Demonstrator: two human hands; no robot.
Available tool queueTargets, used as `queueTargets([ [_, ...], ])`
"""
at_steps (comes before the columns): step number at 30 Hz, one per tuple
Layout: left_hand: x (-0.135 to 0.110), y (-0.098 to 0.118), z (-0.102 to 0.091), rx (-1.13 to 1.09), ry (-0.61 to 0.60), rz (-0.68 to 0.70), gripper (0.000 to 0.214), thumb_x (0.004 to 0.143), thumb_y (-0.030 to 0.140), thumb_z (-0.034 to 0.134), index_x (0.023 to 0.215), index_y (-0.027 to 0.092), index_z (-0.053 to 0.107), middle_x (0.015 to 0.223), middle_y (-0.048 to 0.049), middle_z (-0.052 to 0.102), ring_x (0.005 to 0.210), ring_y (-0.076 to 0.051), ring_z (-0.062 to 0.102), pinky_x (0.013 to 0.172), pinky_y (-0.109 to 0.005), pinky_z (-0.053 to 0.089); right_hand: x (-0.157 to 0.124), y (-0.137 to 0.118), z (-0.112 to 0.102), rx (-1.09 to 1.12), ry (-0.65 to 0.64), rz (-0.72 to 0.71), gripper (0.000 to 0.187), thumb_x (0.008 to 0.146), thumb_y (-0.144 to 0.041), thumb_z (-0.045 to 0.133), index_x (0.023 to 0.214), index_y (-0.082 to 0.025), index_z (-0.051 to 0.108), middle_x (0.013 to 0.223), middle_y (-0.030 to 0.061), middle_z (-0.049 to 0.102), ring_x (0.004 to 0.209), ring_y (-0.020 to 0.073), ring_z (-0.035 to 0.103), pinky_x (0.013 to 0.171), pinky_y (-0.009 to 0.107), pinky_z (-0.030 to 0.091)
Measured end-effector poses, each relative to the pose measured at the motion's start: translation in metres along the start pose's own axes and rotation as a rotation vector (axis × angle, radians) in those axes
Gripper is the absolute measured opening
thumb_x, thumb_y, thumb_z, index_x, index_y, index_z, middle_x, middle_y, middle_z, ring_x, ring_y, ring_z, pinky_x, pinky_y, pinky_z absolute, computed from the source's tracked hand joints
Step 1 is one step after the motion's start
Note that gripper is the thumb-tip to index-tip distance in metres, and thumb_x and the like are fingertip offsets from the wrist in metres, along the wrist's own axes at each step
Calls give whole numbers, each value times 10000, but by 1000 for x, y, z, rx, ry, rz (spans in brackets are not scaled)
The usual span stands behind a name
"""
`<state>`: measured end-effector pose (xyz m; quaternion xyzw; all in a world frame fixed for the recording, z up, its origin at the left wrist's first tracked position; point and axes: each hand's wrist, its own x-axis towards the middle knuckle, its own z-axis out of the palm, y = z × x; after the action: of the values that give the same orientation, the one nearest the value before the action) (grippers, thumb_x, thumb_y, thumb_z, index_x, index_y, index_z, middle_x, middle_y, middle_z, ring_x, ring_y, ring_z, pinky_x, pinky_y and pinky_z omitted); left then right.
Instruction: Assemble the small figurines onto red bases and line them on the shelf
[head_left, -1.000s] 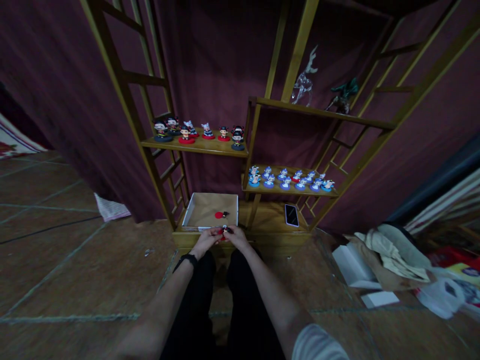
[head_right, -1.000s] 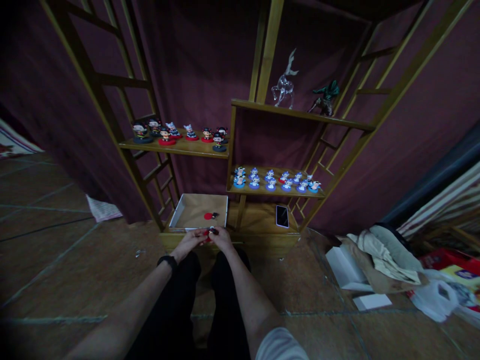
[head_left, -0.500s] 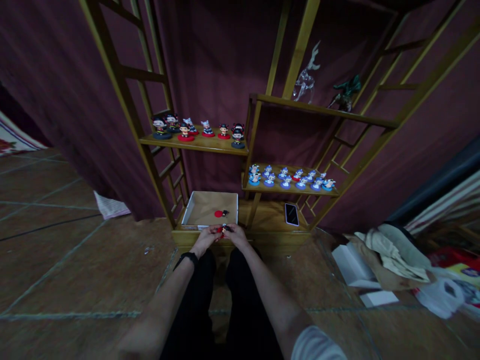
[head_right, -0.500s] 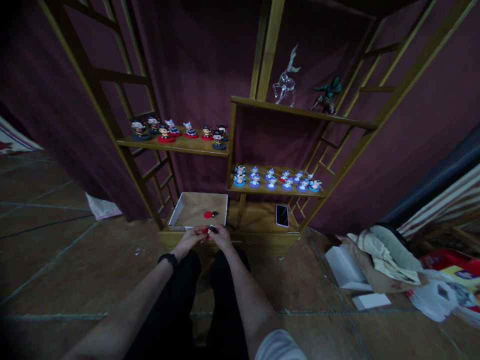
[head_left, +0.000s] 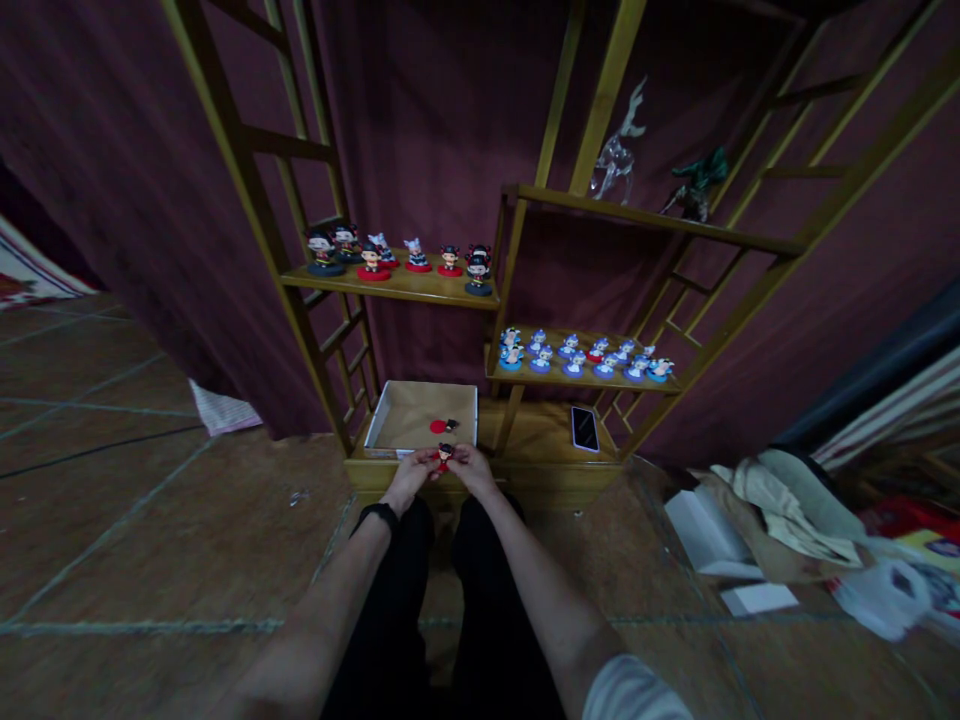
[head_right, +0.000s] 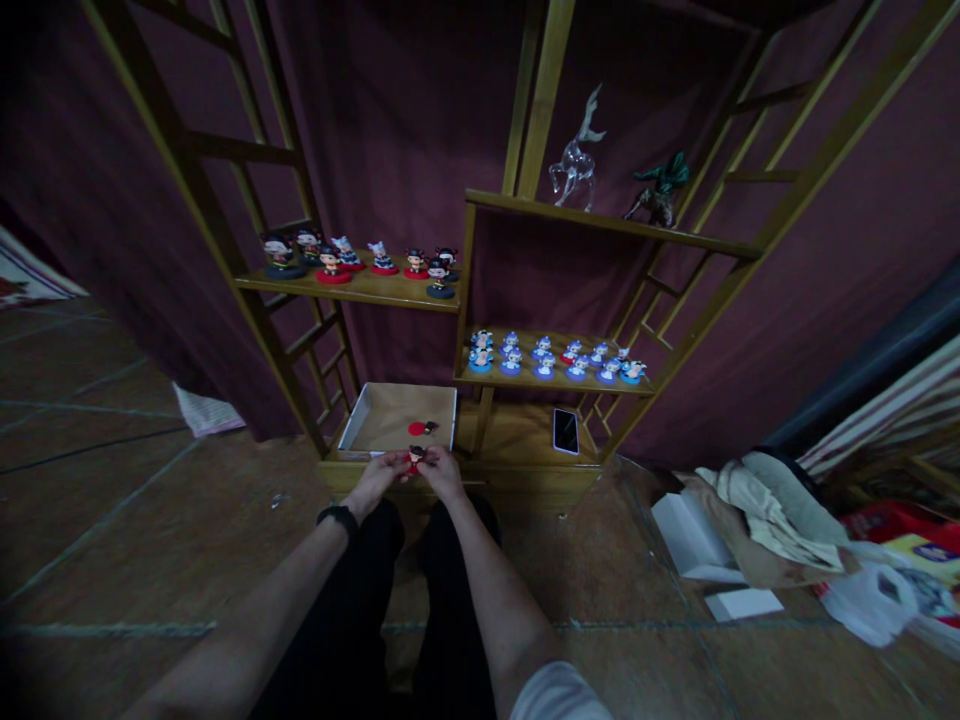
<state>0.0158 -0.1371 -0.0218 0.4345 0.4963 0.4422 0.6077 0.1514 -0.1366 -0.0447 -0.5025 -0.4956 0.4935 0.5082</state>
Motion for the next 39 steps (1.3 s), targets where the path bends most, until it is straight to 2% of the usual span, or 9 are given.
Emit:
queueTargets([
  [3, 0, 0, -2, -59, 10, -36, 273, 566, 179, 719, 820, 119, 639, 687, -28, 662, 568, -98, 591, 535, -201, 449, 1, 1, 1, -140, 68, -7, 145, 583, -255, 633, 711, -211, 579, 745, -25, 628, 719, 150, 589, 749, 309, 476],
  [5, 0, -1, -2, -85, 13, -45, 280, 571, 164, 721, 834, 122, 635, 684, -29, 662, 559, -94, 594, 533, -198, 458, 1, 2, 2, -160, 62, -3, 119, 585, -263, 633, 669, -212, 565, 721, -28, 627, 704, 154, 589, 736, 313, 476],
  [9, -2, -1, -2, -93, 19, -41, 325, 565, 180, 736, 869, 136, 629, 664, -18, 662, 529, -85, 586, 511, -189, 460, 0, 2, 3, -133, 49, 16, 133, 585, -285, 642, 653, -214, 553, 672, -28, 618, 662, 163, 588, 639, 309, 489],
  [13, -3, 1, -2, -87, -18, -46, 321, 536, 220, 762, 819, 119, 646, 678, -32, 668, 534, -91, 590, 510, -192, 463, 0, 4, 3, -116, 47, 72, 141, 591, -287, 626, 669, -203, 544, 623, -36, 591, 558, 136, 564, 539, 278, 485],
  [22, 2, -5, -4, -104, -58, -69, 284, 510, 208, 782, 743, 114, 647, 668, -32, 670, 568, -101, 602, 564, -209, 478, 3, 12, 5, -49, 50, 100, 156, 585, -284, 612, 656, -182, 517, 596, -49, 592, 526, 113, 575, 551, 258, 502],
  [31, 1, -4, -4, -125, -42, -75, 252, 591, 184, 743, 815, 120, 646, 701, -41, 680, 573, -100, 611, 544, -193, 474, 2, 7, 3, -63, 36, 89, 145, 604, -293, 613, 675, -182, 551, 661, -32, 616, 583, 119, 588, 525, 230, 486],
  [39, -4, 5, -3, -162, -54, -148, 228, 643, 202, 721, 839, 130, 628, 716, -50, 687, 603, -116, 635, 580, -210, 491, 0, -1, 1, -50, 43, 85, 168, 648, -344, 591, 698, -184, 599, 608, -37, 583, 563, 113, 565, 501, 214, 476],
])
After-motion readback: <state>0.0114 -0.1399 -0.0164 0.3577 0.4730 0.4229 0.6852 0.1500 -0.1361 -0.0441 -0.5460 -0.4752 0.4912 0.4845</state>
